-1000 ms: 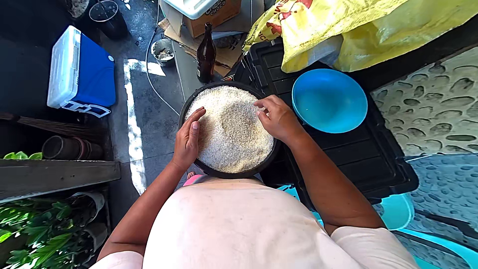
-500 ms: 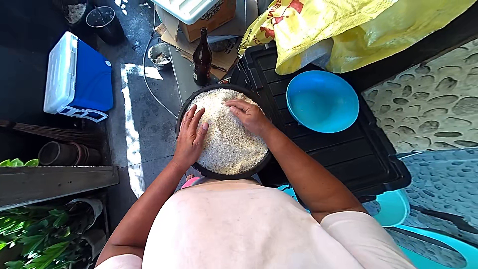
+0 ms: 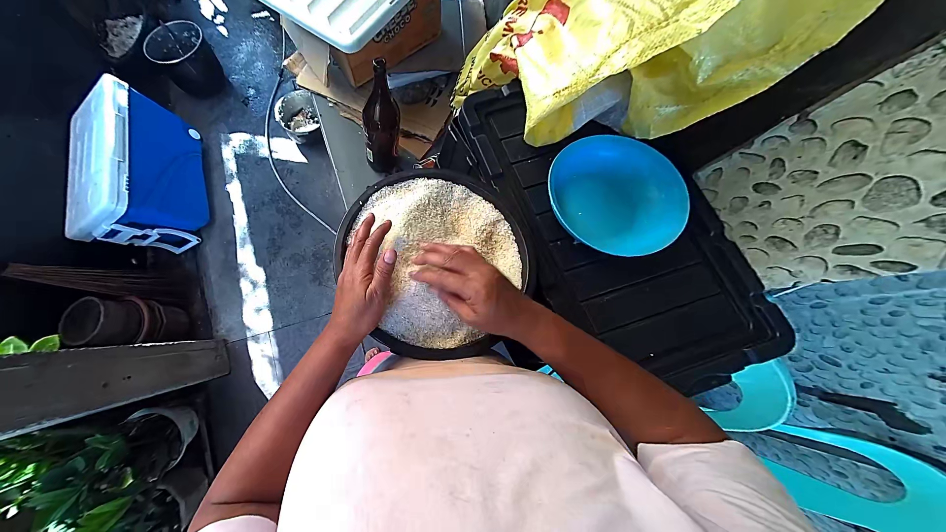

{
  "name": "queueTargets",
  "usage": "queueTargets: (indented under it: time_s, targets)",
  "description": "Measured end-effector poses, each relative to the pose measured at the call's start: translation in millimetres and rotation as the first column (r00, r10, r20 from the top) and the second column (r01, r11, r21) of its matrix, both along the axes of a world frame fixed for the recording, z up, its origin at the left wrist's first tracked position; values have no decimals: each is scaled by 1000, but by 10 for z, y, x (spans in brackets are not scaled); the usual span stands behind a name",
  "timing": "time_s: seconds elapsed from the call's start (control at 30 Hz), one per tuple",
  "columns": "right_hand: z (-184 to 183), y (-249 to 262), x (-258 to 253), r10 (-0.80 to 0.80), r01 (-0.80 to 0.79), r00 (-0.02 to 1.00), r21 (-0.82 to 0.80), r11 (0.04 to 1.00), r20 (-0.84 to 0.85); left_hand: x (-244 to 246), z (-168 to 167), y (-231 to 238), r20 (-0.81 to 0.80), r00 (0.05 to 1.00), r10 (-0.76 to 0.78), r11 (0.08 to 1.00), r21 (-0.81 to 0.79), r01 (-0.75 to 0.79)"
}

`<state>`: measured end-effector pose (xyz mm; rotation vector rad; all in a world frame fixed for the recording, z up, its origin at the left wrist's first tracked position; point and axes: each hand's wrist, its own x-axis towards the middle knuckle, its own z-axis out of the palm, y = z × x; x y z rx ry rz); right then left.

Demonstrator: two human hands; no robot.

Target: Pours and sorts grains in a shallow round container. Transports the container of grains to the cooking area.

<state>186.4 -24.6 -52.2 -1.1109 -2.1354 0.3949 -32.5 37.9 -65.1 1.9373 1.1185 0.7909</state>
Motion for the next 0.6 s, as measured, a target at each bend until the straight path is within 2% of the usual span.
queueTargets:
  time_s: [0.2,0.37,0.5,0.6]
  targets:
    - [374,-46,626,-273,272,937,-37,962,-218,-14,6,-16,18,1000,-10,1000,-7,10]
    - [161,-227,831,-308,264,866,-163,951,-394,30,-9,-7,-94,994,-58,998,29,61]
    - [59,-344,810,-420,366,863,-225,903,-282,146,-40,-19,-322,939,-122,979,115,167]
    - [96,-373,821,-432,390,874,-207,897,-221,264,-31,-9,-399,907,-131,968,146,204]
